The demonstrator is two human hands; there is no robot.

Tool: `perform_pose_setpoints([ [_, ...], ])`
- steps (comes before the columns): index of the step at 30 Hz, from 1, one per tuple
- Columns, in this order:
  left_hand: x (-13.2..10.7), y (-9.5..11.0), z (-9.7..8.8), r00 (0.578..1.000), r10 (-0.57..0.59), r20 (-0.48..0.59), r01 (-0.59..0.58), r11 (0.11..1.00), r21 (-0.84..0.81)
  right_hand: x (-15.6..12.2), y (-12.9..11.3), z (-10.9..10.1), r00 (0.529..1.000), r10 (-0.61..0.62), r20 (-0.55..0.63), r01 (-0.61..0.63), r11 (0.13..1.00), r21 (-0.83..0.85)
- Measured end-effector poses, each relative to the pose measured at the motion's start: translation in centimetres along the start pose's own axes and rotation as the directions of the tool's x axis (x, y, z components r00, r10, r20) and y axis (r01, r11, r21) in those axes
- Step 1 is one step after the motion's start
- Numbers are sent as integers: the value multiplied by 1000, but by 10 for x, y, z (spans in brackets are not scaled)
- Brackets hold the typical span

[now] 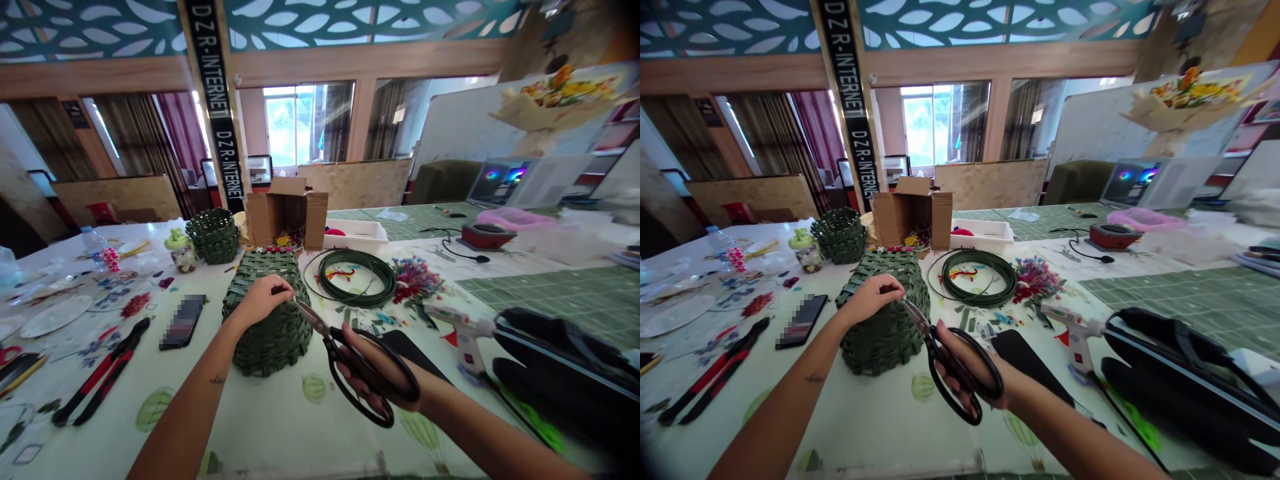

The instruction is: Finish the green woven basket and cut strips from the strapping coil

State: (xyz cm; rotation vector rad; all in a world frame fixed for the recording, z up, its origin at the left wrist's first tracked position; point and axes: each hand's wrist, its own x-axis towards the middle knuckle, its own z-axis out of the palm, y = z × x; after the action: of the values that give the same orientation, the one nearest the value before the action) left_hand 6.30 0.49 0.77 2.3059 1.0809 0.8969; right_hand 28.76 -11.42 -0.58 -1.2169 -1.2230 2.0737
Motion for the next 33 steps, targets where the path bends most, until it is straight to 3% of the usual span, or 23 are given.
perform_pose_setpoints([
  [8, -4, -12, 3, 997, -43, -69, 42, 999, -12, -1, -55, -6, 978, 207, 4, -205, 973, -109],
  [16, -8, -9, -2, 1000, -13, -19, 12, 1000, -25, -4, -95, -8, 947, 313, -75, -320, 887, -334],
  [18, -11, -7, -1, 1000, 18, -3, -18, 1000, 24, -4, -103, -7, 942, 320, -103, -335, 866, -371],
  [21, -20, -6, 5, 998, 56, -6, -52, 958, 282, -2, -112, -5, 931, 340, -134, -364, 824, -434],
  [25, -36, -6, 18, 997, 14, -70, 31, 797, 603, 2, -118, -6, 934, 334, -128, -354, 812, -465],
  [31, -49, -2, 32, 993, 34, -113, 52, 736, 675, 3, -120, -2, 933, 320, -164, -359, 851, -382],
  [33, -51, -1, 36, 989, 59, -135, 49, 733, 678, 3, -121, -1, 966, 84, -244, -173, 913, -368],
])
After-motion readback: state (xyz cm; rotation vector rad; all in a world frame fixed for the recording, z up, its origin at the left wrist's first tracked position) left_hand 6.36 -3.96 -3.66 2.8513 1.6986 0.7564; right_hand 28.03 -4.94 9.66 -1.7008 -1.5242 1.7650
